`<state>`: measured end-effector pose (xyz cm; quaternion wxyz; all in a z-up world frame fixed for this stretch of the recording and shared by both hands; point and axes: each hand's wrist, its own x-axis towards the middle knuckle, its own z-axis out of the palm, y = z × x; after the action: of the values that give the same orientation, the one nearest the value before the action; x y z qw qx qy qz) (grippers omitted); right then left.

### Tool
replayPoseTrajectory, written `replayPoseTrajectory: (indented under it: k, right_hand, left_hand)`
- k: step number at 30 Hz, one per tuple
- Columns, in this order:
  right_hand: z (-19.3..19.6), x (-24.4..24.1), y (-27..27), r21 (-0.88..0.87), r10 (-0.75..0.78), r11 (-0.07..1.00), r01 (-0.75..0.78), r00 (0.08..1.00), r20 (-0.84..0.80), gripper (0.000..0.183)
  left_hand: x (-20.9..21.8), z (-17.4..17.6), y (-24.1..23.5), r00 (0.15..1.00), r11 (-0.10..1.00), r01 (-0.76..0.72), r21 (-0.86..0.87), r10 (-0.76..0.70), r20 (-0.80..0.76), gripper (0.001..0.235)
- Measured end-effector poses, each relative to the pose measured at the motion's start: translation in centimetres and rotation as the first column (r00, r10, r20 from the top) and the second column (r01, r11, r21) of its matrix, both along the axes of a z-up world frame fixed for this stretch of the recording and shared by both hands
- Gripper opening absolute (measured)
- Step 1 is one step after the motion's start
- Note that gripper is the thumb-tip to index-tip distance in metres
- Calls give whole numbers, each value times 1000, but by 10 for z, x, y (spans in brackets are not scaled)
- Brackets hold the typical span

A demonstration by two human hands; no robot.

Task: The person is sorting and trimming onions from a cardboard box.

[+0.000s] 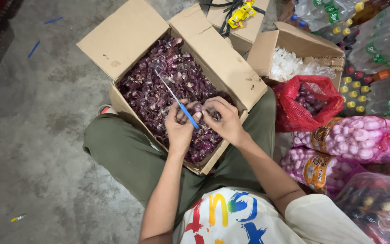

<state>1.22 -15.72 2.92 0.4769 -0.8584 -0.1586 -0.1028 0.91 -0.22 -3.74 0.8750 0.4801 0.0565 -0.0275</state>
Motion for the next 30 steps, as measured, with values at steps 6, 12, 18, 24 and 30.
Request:
replayPoseTrajectory:
  k: [6,12,18,24,30]
  right_hand:
    - [-47,0,-12,275,-81,945,178,940,-331,14]
    - [-61,5,-36,808,223,566,162,914,-340,14]
    - [1,1,-12,352,210,931,-95,930,-302,55]
    - [-32,-8,-44,226,50,974,23,948,-314,30]
    - [-47,6,-200,286,-575,759,585,808,-129,19]
  left_hand:
    - [-2,3,-3,1000,999,-4,-34,4,26,54]
    - [6,-5,0,990,992,-78,-102,64,-129,46]
    - [1,-16,-5,991,998,-29,52,35,-126,34]
    - [-3,3,-10,965,978,188,93,-166,-204,29]
    - [-4,24,-1,978,981,177,79,-166,-130,30]
